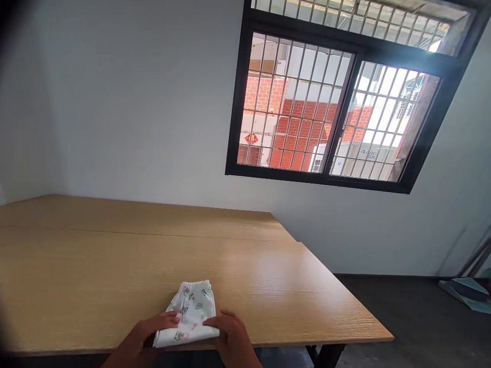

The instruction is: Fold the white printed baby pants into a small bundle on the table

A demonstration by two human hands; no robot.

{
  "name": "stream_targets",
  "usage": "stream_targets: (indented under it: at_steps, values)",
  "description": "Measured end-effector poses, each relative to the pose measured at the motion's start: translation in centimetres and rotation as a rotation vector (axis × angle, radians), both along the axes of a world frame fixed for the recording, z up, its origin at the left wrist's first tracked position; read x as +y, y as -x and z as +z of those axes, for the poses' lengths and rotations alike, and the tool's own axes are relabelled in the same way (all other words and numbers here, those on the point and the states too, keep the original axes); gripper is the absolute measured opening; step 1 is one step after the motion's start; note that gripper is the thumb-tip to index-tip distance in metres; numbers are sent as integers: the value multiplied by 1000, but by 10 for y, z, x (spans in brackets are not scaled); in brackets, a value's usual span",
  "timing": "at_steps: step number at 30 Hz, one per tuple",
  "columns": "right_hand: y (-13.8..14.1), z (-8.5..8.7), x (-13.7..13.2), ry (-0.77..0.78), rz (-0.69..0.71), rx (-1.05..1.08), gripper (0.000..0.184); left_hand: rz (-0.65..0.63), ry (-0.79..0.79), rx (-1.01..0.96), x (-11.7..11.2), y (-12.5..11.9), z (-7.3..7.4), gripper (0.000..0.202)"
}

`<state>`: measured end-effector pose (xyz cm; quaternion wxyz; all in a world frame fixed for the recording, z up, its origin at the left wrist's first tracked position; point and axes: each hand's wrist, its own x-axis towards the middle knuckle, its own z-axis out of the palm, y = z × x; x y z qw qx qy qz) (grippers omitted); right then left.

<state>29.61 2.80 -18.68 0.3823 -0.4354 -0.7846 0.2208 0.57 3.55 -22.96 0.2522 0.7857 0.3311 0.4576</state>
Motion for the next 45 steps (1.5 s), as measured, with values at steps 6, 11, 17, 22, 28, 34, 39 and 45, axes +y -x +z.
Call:
stream_targets:
  at_steps: [6,11,17,22,28,34,39,45]
  values:
    - [27,4,22,195,-159,234,37,66,476,-320,6,-22,36,45]
    - [40,3,35,124,-310,79,34,240,465,-409,12,-34,34,51]
    - [44,-1,43,91,-411,-40,30,330,427,-391,15,-39,31,50]
    - [44,1,43,90,-429,-138,26,421,359,-300,19,-45,29,50]
    - [40,4,38,0,-488,-159,23,730,-188,-2,14,-48,37,40]
    - [58,-15,7,-511,-428,-116,26,467,-556,509,4,-57,-18,53]
    - [76,-43,4,-748,-214,-396,66,550,-534,682,3,-67,-40,83]
    - [52,-54,4,-565,-290,-542,86,529,-529,702,-9,-48,-16,96]
